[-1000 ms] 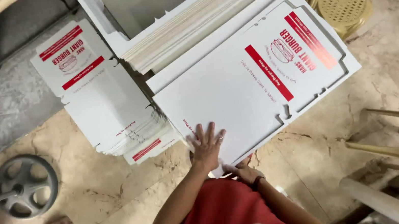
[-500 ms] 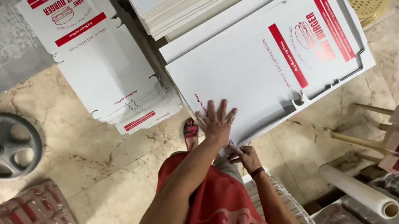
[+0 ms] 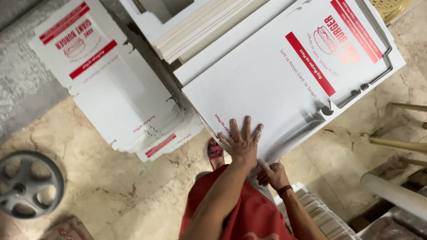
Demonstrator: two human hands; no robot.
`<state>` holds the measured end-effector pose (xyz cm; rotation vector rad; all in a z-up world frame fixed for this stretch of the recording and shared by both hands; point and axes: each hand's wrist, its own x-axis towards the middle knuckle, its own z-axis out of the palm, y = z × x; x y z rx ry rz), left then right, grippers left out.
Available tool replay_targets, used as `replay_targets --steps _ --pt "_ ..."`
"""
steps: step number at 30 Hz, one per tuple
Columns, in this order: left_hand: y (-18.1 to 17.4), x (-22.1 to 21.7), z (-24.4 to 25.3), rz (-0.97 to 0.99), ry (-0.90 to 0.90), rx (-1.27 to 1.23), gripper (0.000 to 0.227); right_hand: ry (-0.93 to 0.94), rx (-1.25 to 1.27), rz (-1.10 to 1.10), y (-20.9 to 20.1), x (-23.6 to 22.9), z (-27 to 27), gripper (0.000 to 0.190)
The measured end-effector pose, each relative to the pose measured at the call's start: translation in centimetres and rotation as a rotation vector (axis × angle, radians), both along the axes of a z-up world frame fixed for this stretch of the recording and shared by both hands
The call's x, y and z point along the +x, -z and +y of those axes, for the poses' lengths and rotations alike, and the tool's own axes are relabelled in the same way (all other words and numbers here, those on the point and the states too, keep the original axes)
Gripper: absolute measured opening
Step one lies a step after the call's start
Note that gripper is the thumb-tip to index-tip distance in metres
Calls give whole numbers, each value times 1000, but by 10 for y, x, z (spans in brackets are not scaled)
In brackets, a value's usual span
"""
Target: The person folds flat cardboard boxes labeled 'GIANT BURGER' into their box shape. They repeatedly pick up the flat sheets, fold the sides, and stack the finished boxes. The person also handles a large stack of pre-folded box parts, lifting and rearranging them.
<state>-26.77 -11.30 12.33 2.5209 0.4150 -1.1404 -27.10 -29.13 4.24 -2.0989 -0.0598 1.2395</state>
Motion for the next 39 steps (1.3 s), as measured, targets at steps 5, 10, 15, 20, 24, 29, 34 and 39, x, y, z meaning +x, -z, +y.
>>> replay_targets --steps 5,10,15,20,24,29,34,39 --pt "-6 -1 2 31 -15 -37 118 379 138 250 -21 -5 4 50" --pt "8 -2 -6 -5 -6 44 115 289 98 141 -16 -8 5 60" --pt "47 -5 -12 6 65 132 104 686 227 305 29 -19 3 54" --pt "109 -34 -30 -747 -49 547 94 295 176 79 -15 -9 11 57" --pt "65 -17 -12 -201 90 252 101 362 186 128 1 -10 10 57" --pt "52 -10 -10 -140 79 155 103 628 169 380 -10 -15 7 64" --pt "55 -8 2 -159 154 149 111 447 63 373 -10 -22 22 68" --pt "72 -20 -4 -189 180 175 112 295 -37 214 -53 -27 40 67"
